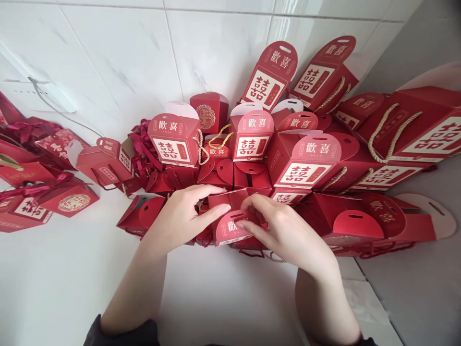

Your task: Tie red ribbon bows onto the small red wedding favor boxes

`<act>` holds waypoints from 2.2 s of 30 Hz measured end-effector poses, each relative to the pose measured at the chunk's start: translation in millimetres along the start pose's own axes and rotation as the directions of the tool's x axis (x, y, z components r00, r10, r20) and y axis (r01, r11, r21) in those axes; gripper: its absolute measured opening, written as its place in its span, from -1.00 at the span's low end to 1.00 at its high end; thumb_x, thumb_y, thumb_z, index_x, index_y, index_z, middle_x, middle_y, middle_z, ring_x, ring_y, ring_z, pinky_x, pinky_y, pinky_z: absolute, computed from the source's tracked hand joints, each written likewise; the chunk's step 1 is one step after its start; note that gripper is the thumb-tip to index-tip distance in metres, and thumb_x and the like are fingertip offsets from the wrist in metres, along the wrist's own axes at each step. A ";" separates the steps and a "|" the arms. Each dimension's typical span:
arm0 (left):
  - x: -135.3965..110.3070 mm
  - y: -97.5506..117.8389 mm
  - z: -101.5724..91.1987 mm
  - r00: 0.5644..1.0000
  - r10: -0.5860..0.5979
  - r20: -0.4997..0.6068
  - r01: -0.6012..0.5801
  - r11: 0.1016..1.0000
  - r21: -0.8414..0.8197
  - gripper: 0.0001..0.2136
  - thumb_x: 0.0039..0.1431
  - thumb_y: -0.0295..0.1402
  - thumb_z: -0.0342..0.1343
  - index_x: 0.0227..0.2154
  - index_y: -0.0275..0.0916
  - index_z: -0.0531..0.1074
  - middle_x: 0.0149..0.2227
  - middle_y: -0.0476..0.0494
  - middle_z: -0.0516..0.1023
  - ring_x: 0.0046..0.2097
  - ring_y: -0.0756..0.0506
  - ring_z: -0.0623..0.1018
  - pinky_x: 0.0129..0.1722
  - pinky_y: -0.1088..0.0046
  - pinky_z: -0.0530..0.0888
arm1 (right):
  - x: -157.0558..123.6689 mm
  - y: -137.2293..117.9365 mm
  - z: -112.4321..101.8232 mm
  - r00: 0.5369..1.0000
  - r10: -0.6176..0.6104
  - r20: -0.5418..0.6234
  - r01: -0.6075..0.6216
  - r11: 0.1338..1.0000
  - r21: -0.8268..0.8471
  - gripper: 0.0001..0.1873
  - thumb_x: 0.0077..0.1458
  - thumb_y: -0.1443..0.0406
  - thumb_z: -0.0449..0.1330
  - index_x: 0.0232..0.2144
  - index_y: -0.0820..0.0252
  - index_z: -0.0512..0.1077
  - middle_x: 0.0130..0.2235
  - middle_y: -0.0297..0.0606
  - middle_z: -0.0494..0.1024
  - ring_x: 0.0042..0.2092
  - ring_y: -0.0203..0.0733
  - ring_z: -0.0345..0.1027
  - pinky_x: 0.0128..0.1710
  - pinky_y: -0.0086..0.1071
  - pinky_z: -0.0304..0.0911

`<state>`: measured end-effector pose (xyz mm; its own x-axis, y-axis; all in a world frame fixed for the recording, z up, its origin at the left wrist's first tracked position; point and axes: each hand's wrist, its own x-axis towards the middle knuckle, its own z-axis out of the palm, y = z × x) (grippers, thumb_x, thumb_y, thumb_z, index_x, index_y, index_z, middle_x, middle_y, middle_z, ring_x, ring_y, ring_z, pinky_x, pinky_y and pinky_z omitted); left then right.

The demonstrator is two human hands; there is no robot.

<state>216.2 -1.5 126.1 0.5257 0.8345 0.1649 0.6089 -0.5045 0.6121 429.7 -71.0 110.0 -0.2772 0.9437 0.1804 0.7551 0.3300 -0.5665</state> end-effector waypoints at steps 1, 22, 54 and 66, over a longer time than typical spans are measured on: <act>-0.3 -0.3 -1.4 0.999 0.028 0.020 -0.028 1.000 0.011 -0.61 0.19 -0.02 0.12 -0.02 -0.08 0.51 0.00 -0.02 0.58 0.00 -0.15 0.54 0.02 0.39 0.44 | 1.1 0.5 1.6 1.000 0.018 -0.021 -0.019 1.000 -0.020 -0.88 0.26 0.26 0.14 -0.18 0.14 0.29 -0.21 -0.28 0.48 -0.28 -0.18 0.38 -0.30 -0.34 0.28; -6.8 -10.8 -3.1 0.928 0.093 0.360 -0.184 0.956 0.227 -0.27 0.01 0.17 0.16 0.27 0.19 0.17 0.38 0.04 0.10 0.33 -0.36 0.19 0.23 0.11 0.30 | 7.6 5.4 9.1 0.994 -0.094 -0.063 0.088 0.992 -0.085 -0.84 0.27 0.30 0.14 -0.14 0.14 0.49 -0.09 -0.15 0.44 -0.08 -0.08 0.36 -0.04 -0.15 0.36; -35.4 -80.2 -60.2 0.940 -0.152 -0.305 0.186 0.979 0.086 -0.71 0.22 -0.15 0.08 -0.10 -0.12 0.55 -0.06 -0.07 0.61 -0.06 -0.13 0.57 -0.02 0.42 0.45 | -101.9 16.2 119.1 0.939 -0.294 -0.179 0.234 0.926 -0.296 -0.45 0.22 0.21 0.19 0.21 0.22 0.23 0.32 0.06 0.13 0.31 0.15 0.04 0.16 0.06 0.27; 77.3 -173.3 -71.5 0.757 -0.505 -0.413 0.509 0.854 -0.111 -0.70 0.26 -0.25 0.12 -0.05 -0.35 0.45 -0.04 -0.21 0.51 -0.04 -0.20 0.53 -0.04 0.16 0.50 | -108.7 18.6 110.4 0.905 -0.297 -0.306 0.228 0.943 -0.241 -0.58 0.23 0.31 0.17 0.11 0.24 0.29 0.19 0.09 0.29 0.21 0.09 0.20 0.06 -0.03 0.37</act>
<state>108.8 166.2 88.0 -0.1552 0.9786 0.1353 0.7218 0.0188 0.6918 408.3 -169.7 -8.9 -0.2933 0.7622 0.5772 0.7923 0.5316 -0.2994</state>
